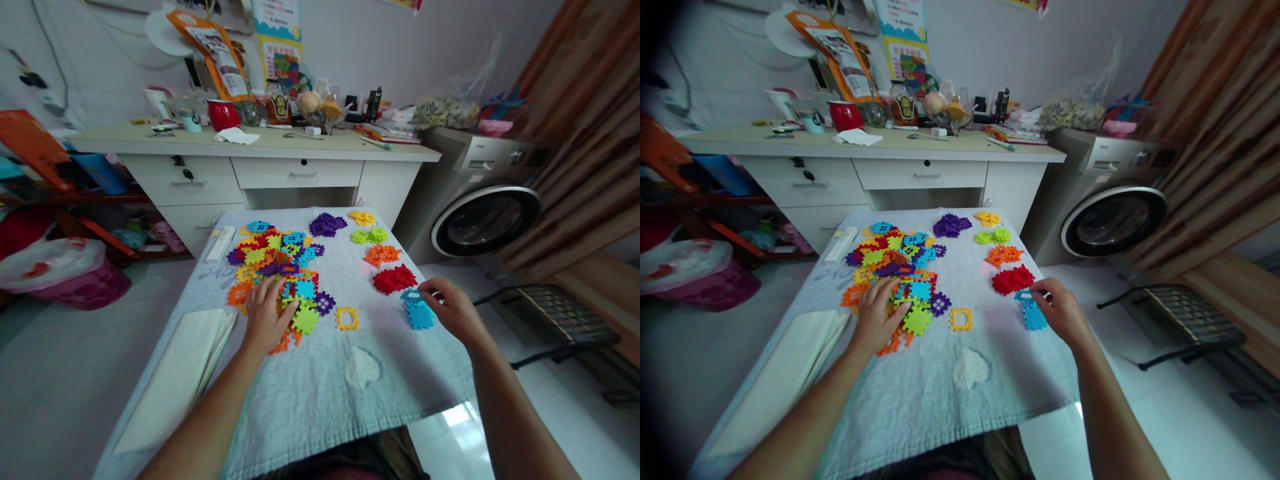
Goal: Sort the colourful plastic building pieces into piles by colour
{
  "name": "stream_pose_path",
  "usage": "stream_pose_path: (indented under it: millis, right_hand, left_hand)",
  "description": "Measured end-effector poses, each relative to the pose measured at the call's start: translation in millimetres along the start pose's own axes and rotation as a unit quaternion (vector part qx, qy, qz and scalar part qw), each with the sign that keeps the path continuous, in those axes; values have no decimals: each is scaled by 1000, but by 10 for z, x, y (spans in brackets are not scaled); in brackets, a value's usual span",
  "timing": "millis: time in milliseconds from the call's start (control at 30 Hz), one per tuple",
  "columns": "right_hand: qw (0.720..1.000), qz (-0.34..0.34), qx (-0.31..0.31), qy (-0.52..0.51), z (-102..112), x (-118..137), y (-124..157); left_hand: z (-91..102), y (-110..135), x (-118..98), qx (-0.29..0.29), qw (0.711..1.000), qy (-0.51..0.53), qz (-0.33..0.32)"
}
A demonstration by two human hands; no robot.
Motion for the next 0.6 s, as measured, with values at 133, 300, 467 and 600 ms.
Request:
stream_pose_path:
  millis: [133,300,467,600]
  right_hand:
    - [989,97,-109,34,-45,-89,345]
    - [980,143,-110,84,-161,-234,652]
    - [983,130,-98,80,-174,-250,757]
    - [988,107,-102,45,-279,83,646]
  left_hand:
    - [-14,8,-9,-5,1000,-1,-2]
    - [-9,14,-2,-12,1000,1,-11]
    - [7,23,20,-16,1000,1,-13]
    - [9,30,33,-16,1000,0,-9]
Point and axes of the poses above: each hand's wrist, its own y-axis away from the middle knuckle, its own z-axis out of the back of the hand, x = y × z, the point moved 1 cm from there along -y, towards the middle knuckle, and after that the axes turned 15 degrees about -x, right-handed, at the moved point
